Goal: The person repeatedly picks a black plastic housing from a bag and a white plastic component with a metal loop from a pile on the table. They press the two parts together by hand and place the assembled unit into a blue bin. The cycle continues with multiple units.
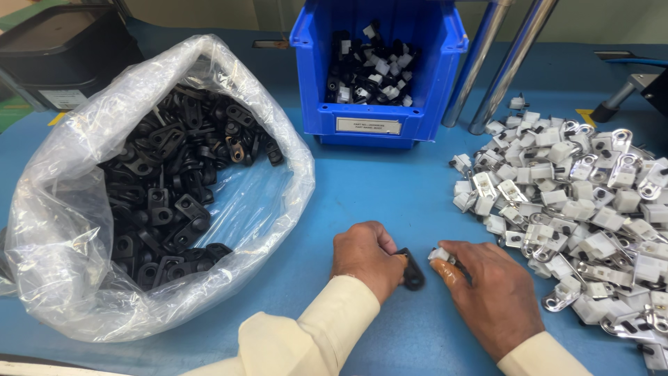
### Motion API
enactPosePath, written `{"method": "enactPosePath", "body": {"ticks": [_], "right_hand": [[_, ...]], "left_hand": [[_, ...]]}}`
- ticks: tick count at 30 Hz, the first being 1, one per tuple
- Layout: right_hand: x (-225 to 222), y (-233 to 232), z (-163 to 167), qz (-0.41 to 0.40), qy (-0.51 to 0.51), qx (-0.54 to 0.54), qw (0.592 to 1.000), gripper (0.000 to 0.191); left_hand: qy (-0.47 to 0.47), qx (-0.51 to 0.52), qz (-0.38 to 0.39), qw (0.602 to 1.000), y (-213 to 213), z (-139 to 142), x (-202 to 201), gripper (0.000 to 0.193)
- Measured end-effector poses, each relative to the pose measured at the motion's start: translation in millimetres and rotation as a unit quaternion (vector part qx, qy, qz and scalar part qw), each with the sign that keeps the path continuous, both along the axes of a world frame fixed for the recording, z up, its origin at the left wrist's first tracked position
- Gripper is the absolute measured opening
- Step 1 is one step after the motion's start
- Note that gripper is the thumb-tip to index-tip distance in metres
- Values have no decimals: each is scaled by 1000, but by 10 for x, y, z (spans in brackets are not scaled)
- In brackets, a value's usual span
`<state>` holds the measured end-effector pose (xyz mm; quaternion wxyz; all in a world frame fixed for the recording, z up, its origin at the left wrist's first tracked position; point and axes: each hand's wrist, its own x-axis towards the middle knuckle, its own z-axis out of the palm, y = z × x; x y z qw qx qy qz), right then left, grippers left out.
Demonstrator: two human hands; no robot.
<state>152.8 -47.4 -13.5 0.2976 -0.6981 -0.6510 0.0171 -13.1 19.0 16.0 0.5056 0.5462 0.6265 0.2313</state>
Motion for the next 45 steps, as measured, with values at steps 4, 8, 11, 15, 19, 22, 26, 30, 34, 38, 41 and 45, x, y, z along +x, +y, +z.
{"method": "enactPosePath", "body": {"ticks": [4,8,11,15,19,22,26,30,34,38,41,45], "right_hand": [[73,31,8,-80,252,-88,960,29],[37,-40,22,-82,375,-88,919,28],[-70,-66,25,-95,337,-100,931,28],[-127,-48,71,-115,296,-107,942,26],[-155,-56,94,-99,277,-84,952,27],[-175,-106,98,-70,213,-75,972,31],[-183,-86,117,-79,209,-81,971,27],[-201,-47,144,-54,183,-53,980,27],[-232,-53,155,-45,142,-55,987,31],[-257,-69,139,-22,90,-44,995,30],[-244,-68,123,-6,88,-34,996,28],[-182,-48,118,37,69,-21,997,25]], "left_hand": [[-68,-41,19,997,-72,-24,152,19],[-53,-46,-4,998,-78,-20,195,18],[-17,-47,-51,997,-28,34,179,19],[51,-52,-118,990,12,136,142,24],[92,-85,-160,979,73,226,93,27],[94,-84,-189,974,96,266,93,26],[101,-89,-228,964,154,306,83,27],[103,-91,-251,958,192,293,83,24],[31,-110,-230,966,202,217,47,20],[-21,-176,-192,965,220,136,15,16],[-54,-201,-168,963,206,75,-10,16],[-83,-219,-145,961,188,27,-14,17]]}}
